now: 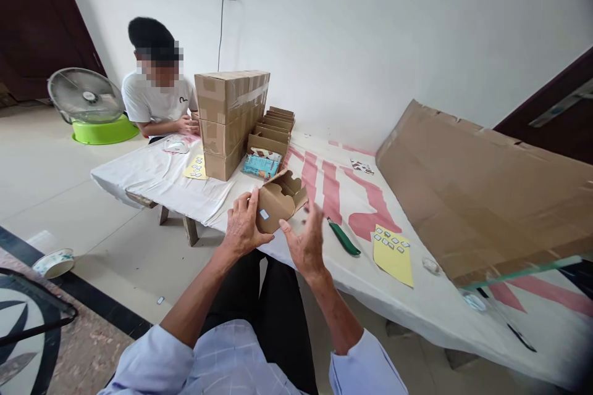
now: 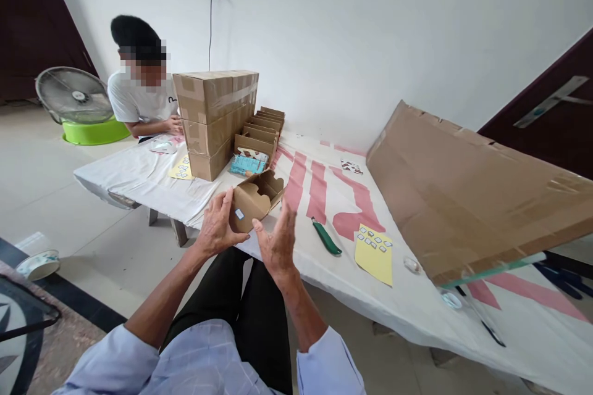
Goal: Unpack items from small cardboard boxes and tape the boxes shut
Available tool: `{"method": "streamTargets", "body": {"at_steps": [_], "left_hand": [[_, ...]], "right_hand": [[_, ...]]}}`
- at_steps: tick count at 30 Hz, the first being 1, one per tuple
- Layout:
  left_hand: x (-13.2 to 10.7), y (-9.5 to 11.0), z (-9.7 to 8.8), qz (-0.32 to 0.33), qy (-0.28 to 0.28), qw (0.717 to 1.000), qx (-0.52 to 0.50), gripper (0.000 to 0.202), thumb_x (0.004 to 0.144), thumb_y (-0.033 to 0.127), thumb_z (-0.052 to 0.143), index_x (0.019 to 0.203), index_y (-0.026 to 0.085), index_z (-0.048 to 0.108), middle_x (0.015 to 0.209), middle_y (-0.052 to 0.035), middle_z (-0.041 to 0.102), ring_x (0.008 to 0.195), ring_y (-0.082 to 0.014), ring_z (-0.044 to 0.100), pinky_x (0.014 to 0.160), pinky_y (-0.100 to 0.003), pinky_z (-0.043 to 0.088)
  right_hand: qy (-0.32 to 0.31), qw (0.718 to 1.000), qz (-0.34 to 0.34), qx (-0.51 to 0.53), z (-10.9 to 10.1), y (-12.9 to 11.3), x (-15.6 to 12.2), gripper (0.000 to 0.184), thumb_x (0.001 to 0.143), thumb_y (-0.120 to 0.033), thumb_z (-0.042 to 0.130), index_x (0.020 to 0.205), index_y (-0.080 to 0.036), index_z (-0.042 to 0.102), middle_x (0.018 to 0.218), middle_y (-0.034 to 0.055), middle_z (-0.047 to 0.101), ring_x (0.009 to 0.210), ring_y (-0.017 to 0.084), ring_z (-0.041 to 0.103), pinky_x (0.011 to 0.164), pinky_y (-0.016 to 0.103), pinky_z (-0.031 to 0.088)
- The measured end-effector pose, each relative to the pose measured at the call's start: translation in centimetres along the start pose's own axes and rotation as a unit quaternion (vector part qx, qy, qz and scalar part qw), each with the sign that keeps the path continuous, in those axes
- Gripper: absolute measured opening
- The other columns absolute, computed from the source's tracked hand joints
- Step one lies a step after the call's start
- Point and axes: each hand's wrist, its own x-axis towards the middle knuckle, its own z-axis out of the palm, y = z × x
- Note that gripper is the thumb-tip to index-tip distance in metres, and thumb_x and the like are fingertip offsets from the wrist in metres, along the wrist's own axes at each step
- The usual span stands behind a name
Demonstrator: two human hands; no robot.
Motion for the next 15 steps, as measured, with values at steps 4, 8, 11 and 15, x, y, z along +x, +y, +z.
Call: {"method": "streamTargets", "body": {"at_steps": [4, 8, 11, 15], "left_hand": [[1.1, 0.5, -0.5, 0.031, -0.015, 0.999, 0.004, 0.131, 0.066, 0.036, 0.094, 0.174, 0.018, 0.021, 0.165, -0.0272, 0.048, 0.152, -0.049, 0.048, 0.116, -0.064, 0.047], [1.4, 1.0, -0.4, 0.046, -0.021, 0.999, 0.002, 0.126, 0.065, 0.035, 0.094, 0.171, 0.017, 0.027, 0.165, -0.0273, 0.05, 0.153, -0.0493, 0.047, 0.117, -0.063, 0.046], [1.6, 1.3, -0.5, 0.052, -0.036, 0.998, 0.004, 0.126, 0.064, 0.034, 0.093, 0.171, 0.018, 0.028, 0.166, -0.0263, 0.05, 0.153, -0.0486, 0.048, 0.117, -0.062, 0.046], [1.9, 1.6, -0.9, 0.053, -0.05, 0.997, 0.002, 0.126, 0.063, 0.033, 0.093, 0.17, 0.018, 0.029, 0.167, -0.0261, 0.049, 0.153, -0.0484, 0.047, 0.117, -0.061, 0.045]], "right_hand": [[-0.052, 0.959, -0.237, -0.145, -2.0, -1.0, 2.5, 0.045, 0.102, -0.024, 0.07, 0.146, -0.027, 0.067, 0.147, 0.016, 0.065, 0.147, 0.04, 0.053, 0.125, 0.067, 0.043], [-0.182, 0.903, -0.316, -0.228, -2.6, -1.3, 5.4, 0.028, 0.096, -0.014, 0.076, 0.122, -0.025, 0.079, 0.128, 0.0127, 0.072, 0.126, 0.034, 0.059, 0.109, 0.053, 0.05], [-0.223, 0.871, -0.337, -0.279, -2.6, -1.2, 7.1, 0.019, 0.094, -0.016, 0.083, 0.111, -0.024, 0.081, 0.118, 0.0101, 0.071, 0.115, 0.03, 0.057, 0.095, 0.045, 0.048], [-0.246, 0.836, -0.372, -0.32, -2.7, -1.6, 8.4, 0.012, 0.093, -0.02, 0.087, 0.103, -0.023, 0.08, 0.113, 0.0092, 0.069, 0.107, 0.029, 0.053, 0.091, 0.043, 0.043]]}}
